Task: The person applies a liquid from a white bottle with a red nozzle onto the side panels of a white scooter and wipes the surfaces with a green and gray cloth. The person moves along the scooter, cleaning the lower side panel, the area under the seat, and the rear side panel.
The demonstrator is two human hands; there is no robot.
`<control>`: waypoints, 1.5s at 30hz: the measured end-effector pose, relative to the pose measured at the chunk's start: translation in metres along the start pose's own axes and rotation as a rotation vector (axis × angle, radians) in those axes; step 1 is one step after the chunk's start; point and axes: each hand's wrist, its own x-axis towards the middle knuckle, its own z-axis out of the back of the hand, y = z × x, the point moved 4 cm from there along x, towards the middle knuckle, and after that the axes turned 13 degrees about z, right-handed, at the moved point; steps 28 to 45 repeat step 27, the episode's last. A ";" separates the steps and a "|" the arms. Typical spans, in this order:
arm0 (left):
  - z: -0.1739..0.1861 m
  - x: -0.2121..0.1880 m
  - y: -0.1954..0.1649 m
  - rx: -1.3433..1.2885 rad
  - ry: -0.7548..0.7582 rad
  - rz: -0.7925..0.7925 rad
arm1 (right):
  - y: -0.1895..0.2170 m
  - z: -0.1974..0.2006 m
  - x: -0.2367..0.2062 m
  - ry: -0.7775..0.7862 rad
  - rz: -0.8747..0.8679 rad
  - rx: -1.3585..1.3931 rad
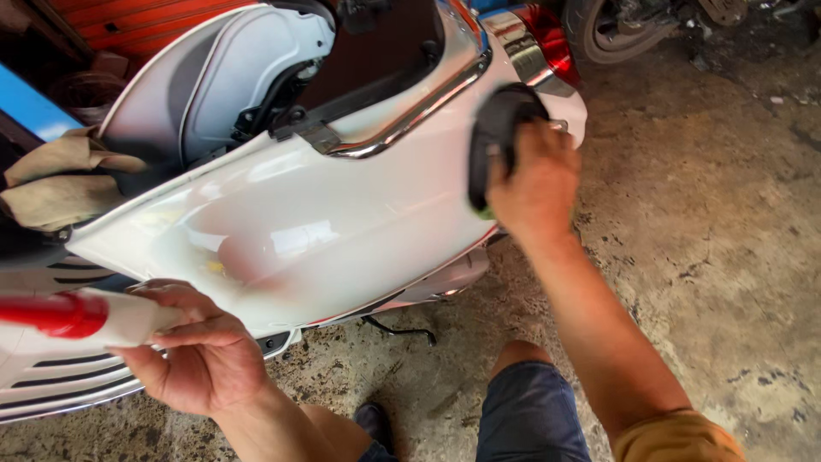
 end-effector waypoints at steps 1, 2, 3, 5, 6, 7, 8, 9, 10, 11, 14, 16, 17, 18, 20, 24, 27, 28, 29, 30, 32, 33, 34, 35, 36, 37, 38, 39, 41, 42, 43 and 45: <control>-0.003 -0.002 0.000 0.025 0.005 -0.009 | 0.016 -0.005 0.000 0.064 0.028 -0.010; -0.002 -0.001 0.004 0.028 0.003 -0.013 | 0.040 -0.007 -0.002 0.022 0.145 0.011; -0.002 0.000 0.008 0.030 0.001 -0.018 | 0.059 -0.008 -0.007 -0.011 0.261 0.034; -0.001 -0.005 0.015 0.004 -0.031 -0.008 | 0.058 -0.013 -0.010 0.039 0.278 0.070; 0.001 -0.005 0.016 -0.007 -0.043 0.002 | 0.057 -0.017 -0.012 0.064 0.284 0.082; 0.002 -0.005 0.017 -0.023 -0.049 0.014 | 0.044 -0.014 -0.013 0.063 0.262 0.040; 0.002 -0.005 0.018 -0.022 -0.052 0.009 | 0.025 -0.008 -0.010 0.056 0.252 0.003; 0.002 -0.006 0.018 -0.022 -0.055 0.004 | -0.002 -0.003 -0.004 0.130 0.127 0.000; 0.003 -0.005 0.015 -0.012 -0.063 -0.005 | -0.018 0.001 0.000 0.203 0.001 -0.006; 0.002 -0.005 0.015 -0.015 -0.058 -0.004 | -0.019 0.006 0.006 0.189 -0.001 -0.023; -0.009 -0.002 0.022 -0.017 -0.045 0.015 | -0.011 0.024 0.008 0.126 0.069 -0.043; -0.013 -0.001 0.032 -0.012 -0.028 0.031 | 0.034 0.008 0.002 0.105 0.220 0.023; -0.012 -0.002 0.038 -0.019 -0.031 0.040 | 0.052 -0.002 0.000 0.132 0.275 0.075; -0.009 -0.004 0.043 -0.026 -0.035 0.049 | 0.048 -0.002 -0.003 0.105 0.291 0.094; -0.004 -0.003 0.043 -0.031 -0.035 0.064 | 0.045 -0.008 -0.010 0.038 0.323 0.125; -0.001 -0.007 0.026 0.023 -0.029 0.028 | -0.053 -0.015 -0.011 0.083 -0.033 0.017; -0.003 -0.014 0.028 -0.071 -0.003 0.085 | -0.113 -0.022 -0.031 0.165 -0.238 0.009; -0.003 -0.014 0.028 -0.071 -0.003 0.085 | -0.113 -0.022 -0.031 0.165 -0.238 0.009; -0.003 -0.014 0.028 -0.071 -0.003 0.085 | -0.113 -0.022 -0.031 0.165 -0.238 0.009; -0.003 -0.014 0.028 -0.071 -0.003 0.085 | -0.113 -0.022 -0.031 0.165 -0.238 0.009; -0.003 -0.014 0.028 -0.071 -0.003 0.085 | -0.113 -0.022 -0.031 0.165 -0.238 0.009; -0.003 -0.014 0.028 -0.071 -0.003 0.085 | -0.113 -0.022 -0.031 0.165 -0.238 0.009; -0.003 -0.014 0.028 -0.071 -0.003 0.085 | -0.113 -0.022 -0.031 0.165 -0.238 0.009; -0.003 -0.014 0.028 -0.071 -0.003 0.085 | -0.113 -0.022 -0.031 0.165 -0.238 0.009; -0.003 -0.014 0.028 -0.071 -0.003 0.085 | -0.113 -0.022 -0.031 0.165 -0.238 0.009; -0.003 -0.014 0.028 -0.071 -0.003 0.085 | -0.113 -0.022 -0.031 0.165 -0.238 0.009; -0.003 -0.014 0.028 -0.071 -0.003 0.085 | -0.113 -0.022 -0.031 0.165 -0.238 0.009; -0.003 -0.014 0.028 -0.071 -0.003 0.085 | -0.113 -0.022 -0.031 0.165 -0.238 0.009; -0.003 -0.014 0.028 -0.071 -0.003 0.085 | -0.113 -0.022 -0.031 0.165 -0.238 0.009; -0.003 -0.014 0.028 -0.071 -0.003 0.085 | -0.113 -0.022 -0.031 0.165 -0.238 0.009; -0.003 -0.014 0.028 -0.071 -0.003 0.085 | -0.113 -0.022 -0.031 0.165 -0.238 0.009; -0.003 -0.014 0.028 -0.071 -0.003 0.085 | -0.113 -0.022 -0.031 0.165 -0.238 0.009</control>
